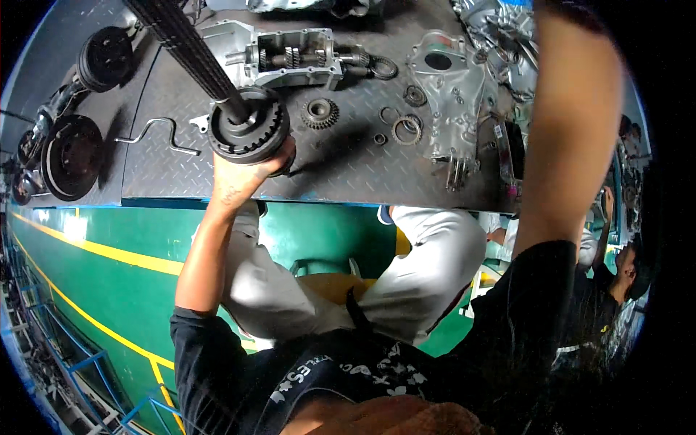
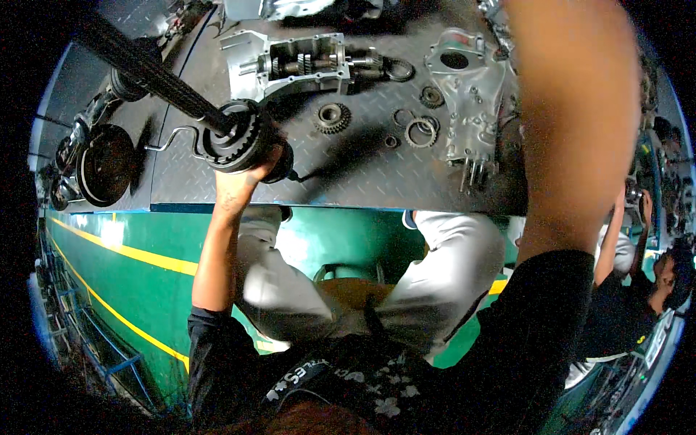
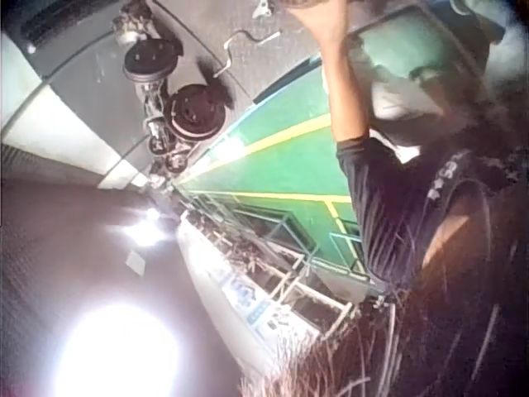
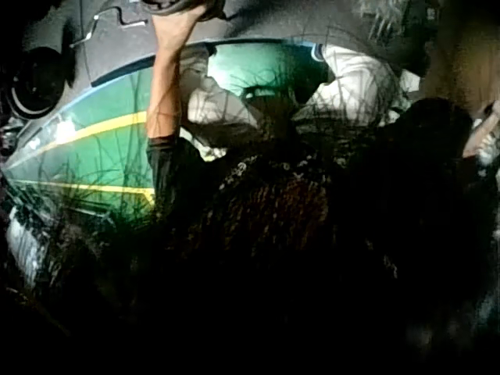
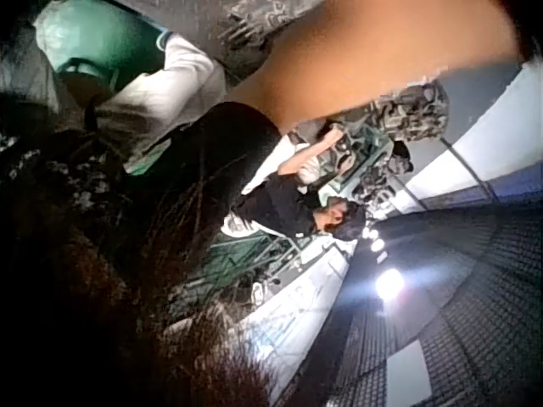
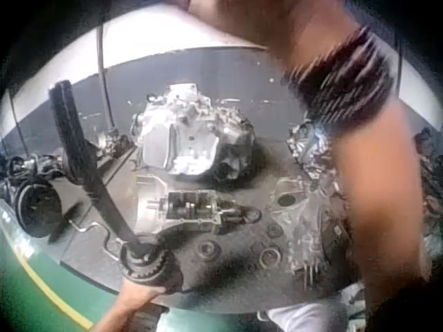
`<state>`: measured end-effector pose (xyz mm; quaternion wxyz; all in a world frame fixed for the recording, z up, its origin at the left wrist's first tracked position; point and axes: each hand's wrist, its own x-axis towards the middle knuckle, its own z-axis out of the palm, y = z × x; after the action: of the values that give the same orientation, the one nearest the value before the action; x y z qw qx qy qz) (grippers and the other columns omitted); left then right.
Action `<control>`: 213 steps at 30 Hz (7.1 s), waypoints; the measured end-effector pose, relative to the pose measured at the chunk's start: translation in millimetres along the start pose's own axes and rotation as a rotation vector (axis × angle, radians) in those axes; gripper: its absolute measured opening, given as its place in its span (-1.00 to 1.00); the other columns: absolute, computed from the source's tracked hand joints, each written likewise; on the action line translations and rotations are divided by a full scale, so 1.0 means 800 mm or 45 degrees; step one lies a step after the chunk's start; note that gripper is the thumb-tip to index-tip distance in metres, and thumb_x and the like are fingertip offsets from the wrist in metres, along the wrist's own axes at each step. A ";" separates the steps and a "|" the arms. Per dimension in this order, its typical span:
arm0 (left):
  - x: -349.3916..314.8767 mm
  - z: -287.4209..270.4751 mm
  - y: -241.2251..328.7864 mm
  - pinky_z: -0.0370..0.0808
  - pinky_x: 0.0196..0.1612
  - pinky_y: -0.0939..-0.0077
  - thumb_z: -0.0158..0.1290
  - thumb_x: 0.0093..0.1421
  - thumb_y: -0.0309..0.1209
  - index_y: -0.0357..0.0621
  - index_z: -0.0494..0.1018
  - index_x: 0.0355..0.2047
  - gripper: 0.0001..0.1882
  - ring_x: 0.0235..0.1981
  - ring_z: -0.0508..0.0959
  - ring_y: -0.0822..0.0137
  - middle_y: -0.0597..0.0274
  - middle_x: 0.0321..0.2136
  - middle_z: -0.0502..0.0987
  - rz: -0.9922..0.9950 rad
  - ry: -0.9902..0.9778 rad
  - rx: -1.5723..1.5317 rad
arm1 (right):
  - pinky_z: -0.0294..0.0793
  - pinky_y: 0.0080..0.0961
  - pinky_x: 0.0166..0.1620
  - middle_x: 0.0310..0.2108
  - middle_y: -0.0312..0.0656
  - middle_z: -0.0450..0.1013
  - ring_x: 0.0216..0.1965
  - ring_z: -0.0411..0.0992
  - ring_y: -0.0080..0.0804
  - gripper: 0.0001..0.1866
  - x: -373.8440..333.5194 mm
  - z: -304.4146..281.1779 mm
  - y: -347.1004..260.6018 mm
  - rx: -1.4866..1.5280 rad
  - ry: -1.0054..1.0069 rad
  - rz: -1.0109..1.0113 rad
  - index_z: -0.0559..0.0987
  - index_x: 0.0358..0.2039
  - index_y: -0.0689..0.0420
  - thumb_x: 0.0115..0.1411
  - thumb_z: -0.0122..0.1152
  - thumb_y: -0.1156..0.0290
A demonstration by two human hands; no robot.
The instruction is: The person places gear wheels and rings onto a metal shaft by hand, then removes them and picks up other gears from the workbench to place them on the shaft.
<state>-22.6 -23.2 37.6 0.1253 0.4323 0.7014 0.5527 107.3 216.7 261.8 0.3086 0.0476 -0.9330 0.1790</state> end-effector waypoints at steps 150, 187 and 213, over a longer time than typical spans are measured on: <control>0.000 0.004 0.009 0.55 0.04 0.42 0.31 0.08 -0.61 -0.18 0.54 -0.07 -0.62 -0.11 0.62 0.37 0.28 -0.17 0.64 -0.018 -0.146 -0.269 | 0.54 -0.06 0.09 0.14 0.16 0.36 0.08 0.47 0.22 -0.36 -0.319 0.202 0.256 -0.470 -0.355 0.799 0.39 0.16 0.22 0.08 0.45 0.48; 0.004 -0.009 -0.003 0.56 0.02 0.35 0.33 0.06 -0.40 -0.19 0.51 -0.08 -0.59 -0.15 0.61 0.31 0.22 -0.24 0.62 -0.106 -0.046 -0.310 | 0.56 -0.19 -0.12 -0.16 -0.12 0.58 -0.10 0.58 -0.04 -0.69 -0.253 0.192 0.191 -0.103 -0.175 0.910 0.58 0.00 -0.04 0.23 0.21 0.46; 0.004 -0.006 0.000 0.44 0.23 0.34 0.49 -0.16 -0.46 -0.20 0.42 0.13 -0.21 0.03 0.55 0.40 0.26 -0.01 0.60 0.057 -0.072 -0.464 | 0.48 -0.62 -0.48 0.19 0.12 0.36 -0.13 0.45 -0.08 -0.43 -0.100 0.161 0.094 2.850 0.044 0.782 0.36 0.35 0.05 0.45 -0.07 0.05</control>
<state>-27.9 -23.9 40.1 0.2090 0.4332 0.5760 0.6609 84.6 238.2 95.5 0.0501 0.0630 -0.2209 0.9720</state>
